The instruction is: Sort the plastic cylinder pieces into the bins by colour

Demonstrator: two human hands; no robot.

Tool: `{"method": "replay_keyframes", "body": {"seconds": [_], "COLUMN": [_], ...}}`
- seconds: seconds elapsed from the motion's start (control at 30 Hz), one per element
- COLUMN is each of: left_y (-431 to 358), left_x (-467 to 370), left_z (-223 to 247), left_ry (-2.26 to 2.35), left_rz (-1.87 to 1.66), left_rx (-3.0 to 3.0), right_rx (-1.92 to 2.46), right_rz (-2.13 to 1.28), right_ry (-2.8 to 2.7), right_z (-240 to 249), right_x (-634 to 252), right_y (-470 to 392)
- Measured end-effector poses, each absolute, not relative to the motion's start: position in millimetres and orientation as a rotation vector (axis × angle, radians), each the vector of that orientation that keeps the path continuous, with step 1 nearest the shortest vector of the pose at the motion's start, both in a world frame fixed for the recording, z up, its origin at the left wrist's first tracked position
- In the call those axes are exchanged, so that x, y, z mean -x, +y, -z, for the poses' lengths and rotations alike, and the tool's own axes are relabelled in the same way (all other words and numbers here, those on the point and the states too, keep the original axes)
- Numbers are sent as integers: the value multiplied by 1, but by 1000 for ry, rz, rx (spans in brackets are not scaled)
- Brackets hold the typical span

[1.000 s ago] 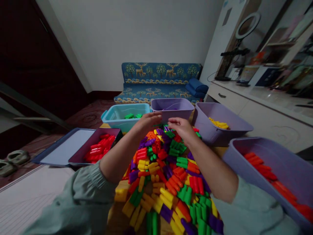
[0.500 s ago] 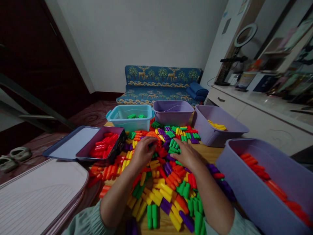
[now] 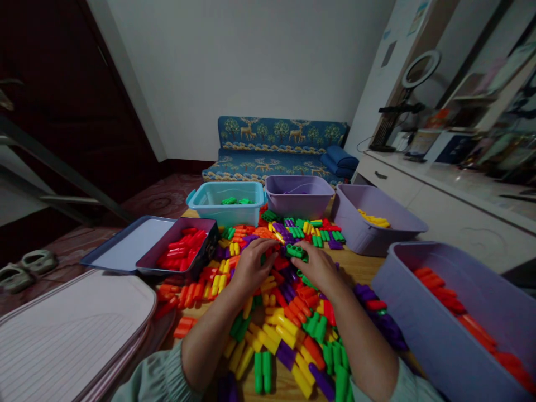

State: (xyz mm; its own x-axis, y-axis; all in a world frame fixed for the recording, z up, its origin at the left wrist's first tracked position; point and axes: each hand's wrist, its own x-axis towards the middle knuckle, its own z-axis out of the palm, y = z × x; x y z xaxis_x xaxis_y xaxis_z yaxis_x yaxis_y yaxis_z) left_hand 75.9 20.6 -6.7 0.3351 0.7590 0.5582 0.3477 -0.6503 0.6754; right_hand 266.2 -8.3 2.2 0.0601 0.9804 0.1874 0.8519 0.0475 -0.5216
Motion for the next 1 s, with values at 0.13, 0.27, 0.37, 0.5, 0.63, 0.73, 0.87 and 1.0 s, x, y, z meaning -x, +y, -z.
{"method": "replay_keyframes", "body": {"seconds": [0.13,0.27,0.37,0.5,0.63,0.73,0.87,1.0], "left_y": [16,10,10,13,19,21,22,22], "left_x": [-77,-77,-78,-80,-78,-76,-73,-72], "left_z": [-1,-7,-7,0,2,0,-2,-5], "left_ry": [975,986,971,889,834,850,865,903], "left_rz": [-1339,-1324,-1245,-1166,-1142,-1178,-1201,-1223], "left_rx": [-2041,-1831,-1773,-1604,-1293,-1195,-1169,-1181], "right_rx": [1695,1515,1495,1456,1429,1427,1548,1543], "right_rz": [-391,-484,-501,-509,-623,-615,-426,-444], "right_ry": [-1705,-1693,-1730,-1768,-1727,-1689,-1710,-1663], "right_z": [-10,-21,-25,-23,-18,-17,-15,-13], "right_x": [-260,-248,-239,-234,-233,-236,-245,-248], "right_y": [-9,-12,-15,-17,-16,-14,-12,-9]}}
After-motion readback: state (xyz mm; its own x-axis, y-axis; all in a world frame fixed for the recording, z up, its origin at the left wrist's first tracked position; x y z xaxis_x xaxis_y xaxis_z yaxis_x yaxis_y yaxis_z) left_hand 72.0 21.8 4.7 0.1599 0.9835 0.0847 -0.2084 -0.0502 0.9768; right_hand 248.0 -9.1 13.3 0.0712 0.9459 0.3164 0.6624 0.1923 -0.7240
